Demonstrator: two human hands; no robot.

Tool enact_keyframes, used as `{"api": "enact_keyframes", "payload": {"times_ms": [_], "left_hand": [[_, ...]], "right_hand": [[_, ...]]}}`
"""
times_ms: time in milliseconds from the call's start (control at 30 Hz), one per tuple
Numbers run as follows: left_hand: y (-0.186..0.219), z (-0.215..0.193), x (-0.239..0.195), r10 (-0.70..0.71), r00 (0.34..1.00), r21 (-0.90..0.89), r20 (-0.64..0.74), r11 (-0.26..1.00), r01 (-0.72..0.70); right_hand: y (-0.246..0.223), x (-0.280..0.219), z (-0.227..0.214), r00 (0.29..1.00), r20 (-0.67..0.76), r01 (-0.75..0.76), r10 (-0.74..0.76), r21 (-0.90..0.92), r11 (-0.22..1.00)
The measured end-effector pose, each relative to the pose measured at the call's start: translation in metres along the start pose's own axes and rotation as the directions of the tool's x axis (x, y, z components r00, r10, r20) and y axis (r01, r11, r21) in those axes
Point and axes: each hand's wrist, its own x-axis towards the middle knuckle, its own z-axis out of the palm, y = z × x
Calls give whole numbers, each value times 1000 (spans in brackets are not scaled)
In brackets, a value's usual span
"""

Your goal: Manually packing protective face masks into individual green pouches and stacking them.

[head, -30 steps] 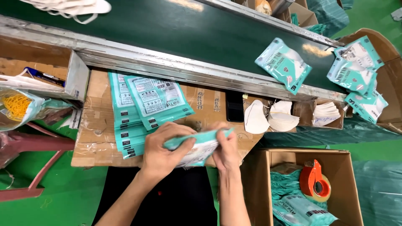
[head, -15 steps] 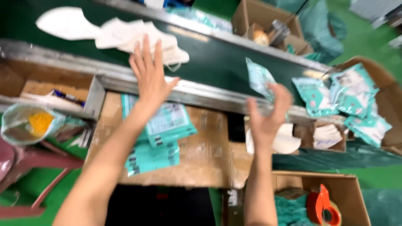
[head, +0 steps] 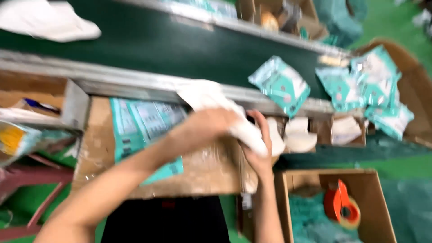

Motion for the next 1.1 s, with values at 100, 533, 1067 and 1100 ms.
{"api": "enact_keyframes", "payload": {"times_ms": [100, 533, 1067, 1100], "left_hand": [[72, 2, -7, -24, 976, -3, 216, 1000, 25], [61, 118, -80, -598, 774, -431, 209, 654, 622], [71, 121, -84, -765, 513, -320, 388, 410, 854], [69, 113, -89, -773, 507, -319, 382, 405, 857]], "right_hand": [[10, -17, -28, 975, 223, 1, -18, 78, 997], [62, -88, -8, 902, 219, -414, 373, 189, 890], [121, -129, 24, 957, 57, -289, 285, 299, 909], [138, -131, 27, 957, 68, -290, 283, 302, 908]]}}
